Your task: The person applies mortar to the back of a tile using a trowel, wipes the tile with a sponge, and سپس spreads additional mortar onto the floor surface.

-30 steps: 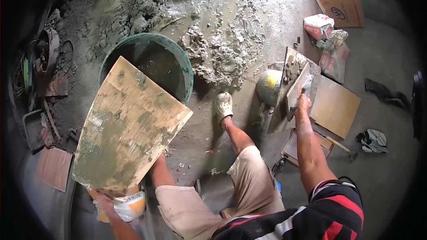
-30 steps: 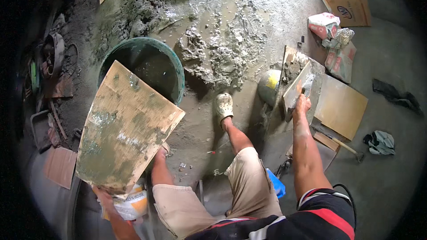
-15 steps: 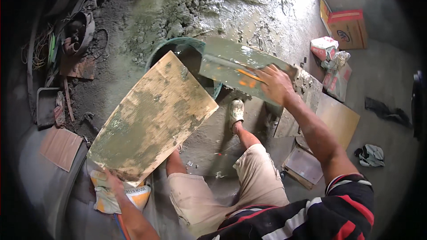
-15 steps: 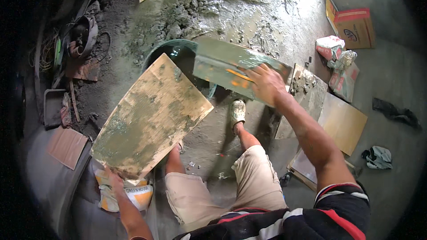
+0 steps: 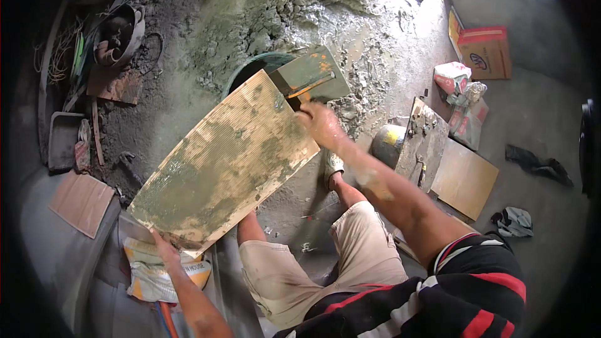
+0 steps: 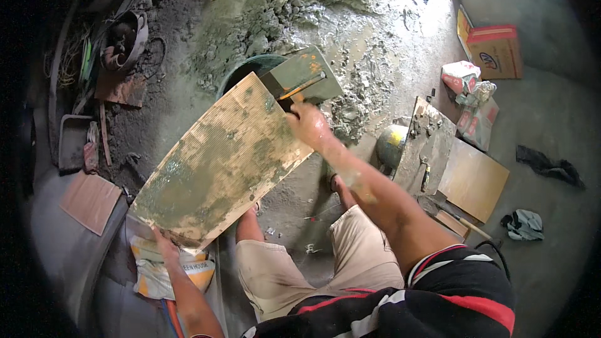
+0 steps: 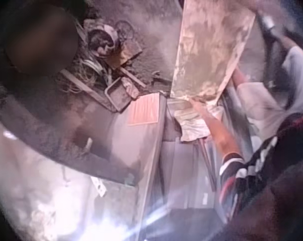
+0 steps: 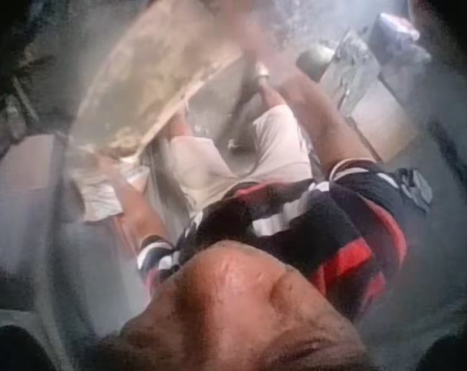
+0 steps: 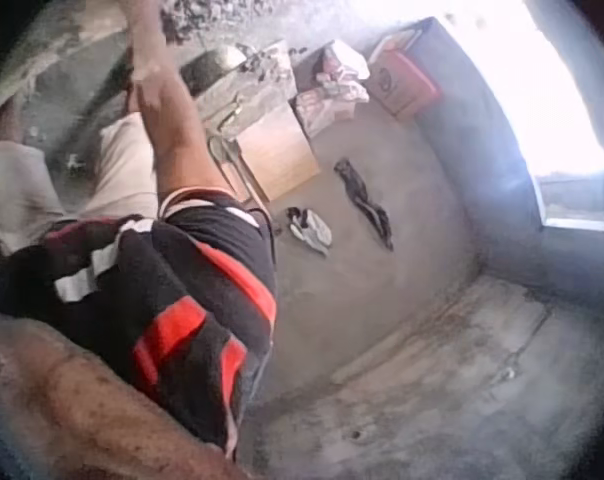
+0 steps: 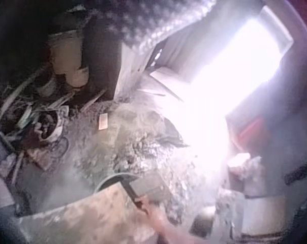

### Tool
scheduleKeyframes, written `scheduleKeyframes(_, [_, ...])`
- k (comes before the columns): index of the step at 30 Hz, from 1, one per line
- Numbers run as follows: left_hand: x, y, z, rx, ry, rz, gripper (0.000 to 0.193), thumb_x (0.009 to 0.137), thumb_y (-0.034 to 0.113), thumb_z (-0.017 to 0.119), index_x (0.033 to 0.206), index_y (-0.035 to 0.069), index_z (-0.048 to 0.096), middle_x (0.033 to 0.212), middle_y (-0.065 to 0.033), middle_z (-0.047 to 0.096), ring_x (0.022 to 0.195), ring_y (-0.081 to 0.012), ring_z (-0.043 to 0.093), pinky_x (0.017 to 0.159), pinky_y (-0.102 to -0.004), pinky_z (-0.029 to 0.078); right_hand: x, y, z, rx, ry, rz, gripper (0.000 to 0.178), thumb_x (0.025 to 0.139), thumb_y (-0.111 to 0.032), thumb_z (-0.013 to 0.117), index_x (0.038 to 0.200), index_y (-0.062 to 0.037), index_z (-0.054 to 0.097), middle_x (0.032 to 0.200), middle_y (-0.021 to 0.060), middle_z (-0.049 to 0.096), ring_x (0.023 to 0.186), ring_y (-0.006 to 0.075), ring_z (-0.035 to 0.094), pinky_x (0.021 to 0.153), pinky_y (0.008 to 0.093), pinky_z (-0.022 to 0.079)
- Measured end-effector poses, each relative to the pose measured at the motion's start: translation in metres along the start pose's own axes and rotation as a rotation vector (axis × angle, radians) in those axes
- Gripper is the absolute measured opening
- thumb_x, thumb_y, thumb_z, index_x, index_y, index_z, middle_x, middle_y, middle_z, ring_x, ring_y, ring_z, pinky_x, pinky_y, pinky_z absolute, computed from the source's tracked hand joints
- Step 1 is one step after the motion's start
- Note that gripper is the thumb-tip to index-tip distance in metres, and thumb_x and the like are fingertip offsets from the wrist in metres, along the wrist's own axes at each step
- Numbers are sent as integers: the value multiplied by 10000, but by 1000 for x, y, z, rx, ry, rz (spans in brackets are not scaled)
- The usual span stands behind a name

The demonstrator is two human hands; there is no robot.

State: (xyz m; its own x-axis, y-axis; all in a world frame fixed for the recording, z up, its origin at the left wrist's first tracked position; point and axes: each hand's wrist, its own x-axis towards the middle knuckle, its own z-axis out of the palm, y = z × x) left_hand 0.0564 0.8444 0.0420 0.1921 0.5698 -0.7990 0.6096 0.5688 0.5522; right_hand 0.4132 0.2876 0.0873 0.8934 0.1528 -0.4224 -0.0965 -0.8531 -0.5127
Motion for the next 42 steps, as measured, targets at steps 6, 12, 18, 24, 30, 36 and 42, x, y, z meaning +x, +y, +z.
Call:
scheduleKeyframes(6, [10,11,-15,-73,-20,-112,814,978,655,536,1543,91,375,1492,-125,492,1341,-292,486,1100,-448,413,16,-18,63,549,60,362,502,953,-460,636,1046,30,690,960,232,724,911,336,715,811,435,540])
scheduleKeyframes(12, [-43,38,14,59,-215,-43,703,1036,594,469,1533,102,396,1464,-111,513,1288,-282,521,1073,-435,430,-68,18,33,506,362,437,425,966,-427,642,971,-5,694,873,204,710,838,371,692,755,428,526])
scheduleKeyframes(18, [-155,51,99,176,-112,104,751,1006,535,595,1487,-20,439,1506,-161,485,1324,-271,498,1109,-403,388,-191,139,-35,596,554,490,353,1011,-318,588,937,16,676,770,91,624,731,179,564,695,359,477])
scheduleKeyframes(24, [-234,-14,285,239,-311,113,690,982,604,586,1359,27,565,1176,-120,670,926,-252,668,793,-387,556,-253,321,-118,570,850,662,418,1013,-354,627,825,19,648,669,167,545,633,209,438,620,395,438])
scheduleKeyframes(30, [-340,-141,521,323,-449,6,609,1039,454,561,1421,-19,524,1384,-138,573,1157,-284,612,954,-424,528,-304,552,-204,185,868,578,473,985,-463,619,939,-5,728,852,235,693,808,356,687,732,434,511])
scheduleKeyframes(36, [-341,-210,646,377,-529,152,552,1019,453,598,1305,-19,610,1240,-104,664,1034,-277,678,872,-424,582,-285,644,-264,493,600,983,537,988,-519,564,1141,-27,715,1111,234,703,1096,404,649,927,450,489])
scheduleKeyframes(42, [-372,-245,715,432,-545,236,550,1027,428,580,1299,-48,613,1232,-118,660,1033,-246,659,857,-385,570,-288,701,-280,595,609,1059,627,962,-582,569,1156,-3,711,1159,251,694,1133,401,647,968,442,477])
